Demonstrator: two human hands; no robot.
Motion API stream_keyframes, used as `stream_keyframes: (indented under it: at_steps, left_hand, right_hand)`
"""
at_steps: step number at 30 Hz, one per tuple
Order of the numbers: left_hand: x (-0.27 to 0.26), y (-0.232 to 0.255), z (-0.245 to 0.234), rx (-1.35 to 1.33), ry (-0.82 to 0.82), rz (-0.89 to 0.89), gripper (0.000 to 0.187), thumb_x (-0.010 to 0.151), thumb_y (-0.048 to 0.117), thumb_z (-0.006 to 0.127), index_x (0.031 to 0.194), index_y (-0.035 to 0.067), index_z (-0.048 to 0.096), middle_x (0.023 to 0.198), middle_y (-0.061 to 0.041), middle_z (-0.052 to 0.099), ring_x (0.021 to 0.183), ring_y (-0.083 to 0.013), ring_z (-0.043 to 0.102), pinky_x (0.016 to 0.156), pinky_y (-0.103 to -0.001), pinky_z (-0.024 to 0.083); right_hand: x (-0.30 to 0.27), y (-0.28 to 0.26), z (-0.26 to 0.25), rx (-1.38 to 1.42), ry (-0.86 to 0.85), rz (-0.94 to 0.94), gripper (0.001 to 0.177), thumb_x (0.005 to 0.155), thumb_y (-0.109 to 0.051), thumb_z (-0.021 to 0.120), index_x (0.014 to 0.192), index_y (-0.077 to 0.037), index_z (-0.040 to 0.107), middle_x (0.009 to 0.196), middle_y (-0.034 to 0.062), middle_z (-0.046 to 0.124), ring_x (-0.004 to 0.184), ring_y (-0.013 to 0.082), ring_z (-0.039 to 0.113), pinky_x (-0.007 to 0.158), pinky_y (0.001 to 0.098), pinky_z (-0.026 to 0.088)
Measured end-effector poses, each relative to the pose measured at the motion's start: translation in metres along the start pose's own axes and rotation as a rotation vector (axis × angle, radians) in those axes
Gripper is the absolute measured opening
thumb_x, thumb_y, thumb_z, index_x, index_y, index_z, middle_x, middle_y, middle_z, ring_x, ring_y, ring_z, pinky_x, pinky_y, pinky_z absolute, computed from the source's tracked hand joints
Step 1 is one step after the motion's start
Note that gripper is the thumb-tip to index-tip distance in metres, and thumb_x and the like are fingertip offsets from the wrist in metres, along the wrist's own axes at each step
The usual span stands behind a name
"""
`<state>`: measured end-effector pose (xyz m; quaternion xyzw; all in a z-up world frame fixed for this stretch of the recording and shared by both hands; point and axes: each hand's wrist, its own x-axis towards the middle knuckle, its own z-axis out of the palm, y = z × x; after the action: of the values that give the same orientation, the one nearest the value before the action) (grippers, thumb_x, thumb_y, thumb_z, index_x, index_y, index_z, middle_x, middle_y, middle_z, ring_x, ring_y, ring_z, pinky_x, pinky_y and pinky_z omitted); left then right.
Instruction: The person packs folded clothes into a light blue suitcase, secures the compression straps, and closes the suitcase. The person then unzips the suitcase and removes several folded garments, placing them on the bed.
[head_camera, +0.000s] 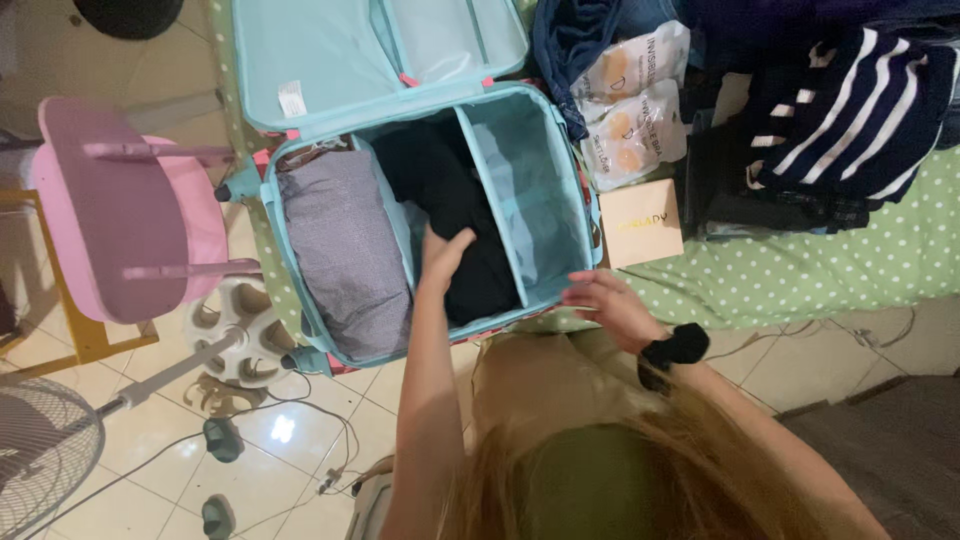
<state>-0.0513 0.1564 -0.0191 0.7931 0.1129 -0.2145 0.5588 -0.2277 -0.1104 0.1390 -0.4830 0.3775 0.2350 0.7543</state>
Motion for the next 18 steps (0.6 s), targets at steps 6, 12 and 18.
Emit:
stream_keyframes:
  at_steps: [6, 12, 18]
  left_hand:
    - [-0.066, 0.007, -0.059, -1.060, -0.427, 0.158, 0.078, 0.081, 0.024, 0.073, 0.150, -0.002, 0.047, 0.143, -0.017, 0.059, 0.129, -0.0307, 0.060, 0.113, -0.042, 0.049]
    - [-0.079, 0.032, -0.017, -1.059, -0.329, -0.085, 0.080, 0.085, 0.026, 0.074, 0.151, -0.003, 0.041, 0.148, -0.022, 0.048, 0.135, -0.0365, 0.048, 0.115, -0.042, 0.040]
    - [-0.059, 0.047, 0.101, -0.568, -0.467, 0.095, 0.082, 0.089, 0.028, 0.076, 0.152, -0.005, 0.034, 0.152, -0.028, 0.037, 0.141, -0.0423, 0.037, 0.118, -0.043, 0.030]
  right_hand:
    - [-0.003, -0.028, 0.061, -0.247, -0.153, -0.302, 0.081, 0.096, -0.029, 0.069, 0.162, -0.010, 0.027, 0.152, 0.0068, 0.044, 0.138, 0.0212, 0.046, 0.110, 0.0399, 0.040]
    - [0.000, -0.039, 0.079, -0.184, -0.495, -0.456, 0.110, 0.079, -0.017, 0.087, 0.158, -0.011, 0.010, 0.134, 0.0155, 0.061, 0.120, 0.0221, 0.062, 0.102, 0.0361, 0.051]
    - [0.011, -0.018, 0.003, -0.049, -0.179, -0.275, 0.045, 0.085, -0.007, 0.081, 0.124, 0.003, 0.061, 0.107, 0.0127, 0.071, 0.098, 0.0242, 0.072, 0.087, 0.0390, 0.060]
